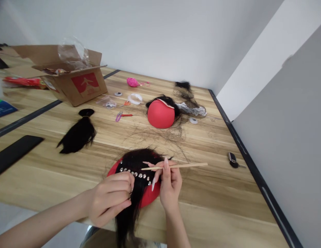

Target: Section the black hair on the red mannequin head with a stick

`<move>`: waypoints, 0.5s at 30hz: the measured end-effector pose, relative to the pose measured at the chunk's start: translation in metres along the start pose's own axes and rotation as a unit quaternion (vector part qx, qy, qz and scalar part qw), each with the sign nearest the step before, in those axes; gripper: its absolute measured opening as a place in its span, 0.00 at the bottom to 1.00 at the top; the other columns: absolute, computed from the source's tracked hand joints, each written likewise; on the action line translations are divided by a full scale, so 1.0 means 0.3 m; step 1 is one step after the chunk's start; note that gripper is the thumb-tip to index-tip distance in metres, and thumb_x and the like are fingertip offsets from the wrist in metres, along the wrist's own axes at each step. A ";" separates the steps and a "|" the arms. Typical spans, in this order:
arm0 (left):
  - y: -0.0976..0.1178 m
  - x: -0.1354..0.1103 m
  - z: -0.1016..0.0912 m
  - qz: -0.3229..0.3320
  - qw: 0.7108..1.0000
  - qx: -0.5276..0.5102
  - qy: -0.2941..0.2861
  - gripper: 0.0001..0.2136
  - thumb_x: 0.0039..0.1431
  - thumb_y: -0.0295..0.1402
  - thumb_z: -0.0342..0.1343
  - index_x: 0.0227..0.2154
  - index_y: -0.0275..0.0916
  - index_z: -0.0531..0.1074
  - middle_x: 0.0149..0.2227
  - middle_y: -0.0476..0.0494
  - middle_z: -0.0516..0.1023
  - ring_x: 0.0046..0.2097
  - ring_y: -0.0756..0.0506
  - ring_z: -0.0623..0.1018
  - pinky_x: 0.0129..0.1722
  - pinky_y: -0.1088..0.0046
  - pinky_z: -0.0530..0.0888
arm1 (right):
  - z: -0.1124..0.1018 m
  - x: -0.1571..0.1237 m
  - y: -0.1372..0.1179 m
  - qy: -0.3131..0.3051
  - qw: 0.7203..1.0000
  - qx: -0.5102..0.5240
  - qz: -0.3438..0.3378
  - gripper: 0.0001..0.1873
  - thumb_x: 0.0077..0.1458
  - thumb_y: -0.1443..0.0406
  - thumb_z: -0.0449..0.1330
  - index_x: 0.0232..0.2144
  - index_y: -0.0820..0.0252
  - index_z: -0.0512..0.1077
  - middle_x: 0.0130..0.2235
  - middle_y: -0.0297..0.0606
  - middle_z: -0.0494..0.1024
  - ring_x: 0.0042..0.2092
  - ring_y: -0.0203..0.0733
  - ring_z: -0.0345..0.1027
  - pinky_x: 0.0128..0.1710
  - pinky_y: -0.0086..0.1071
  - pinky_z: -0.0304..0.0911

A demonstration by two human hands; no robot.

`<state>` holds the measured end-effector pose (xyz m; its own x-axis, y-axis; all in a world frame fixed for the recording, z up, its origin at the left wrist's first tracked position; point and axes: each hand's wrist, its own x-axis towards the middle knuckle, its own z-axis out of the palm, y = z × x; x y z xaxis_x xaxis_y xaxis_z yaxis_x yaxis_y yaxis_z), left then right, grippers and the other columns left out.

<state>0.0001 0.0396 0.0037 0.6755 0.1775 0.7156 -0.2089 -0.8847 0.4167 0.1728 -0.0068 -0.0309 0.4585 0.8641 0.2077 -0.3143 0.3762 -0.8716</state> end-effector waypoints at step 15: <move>0.001 -0.018 0.019 0.007 1.000 -0.007 0.024 0.10 0.59 0.18 0.48 0.25 0.37 0.61 0.21 0.47 0.65 0.27 0.48 0.65 0.37 0.65 0.76 | -0.021 -0.003 0.006 -0.042 0.999 -0.002 -0.003 0.11 0.67 0.62 0.56 0.33 0.57 0.74 0.29 0.29 0.80 0.18 0.27 0.65 0.44 0.38 0.75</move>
<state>0.0002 0.0360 -0.0033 0.6383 0.1850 0.7472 -0.2280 -0.8817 0.4131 0.1771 -0.0090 -0.0354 0.3894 0.8870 0.2481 -0.3091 0.3795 -0.8720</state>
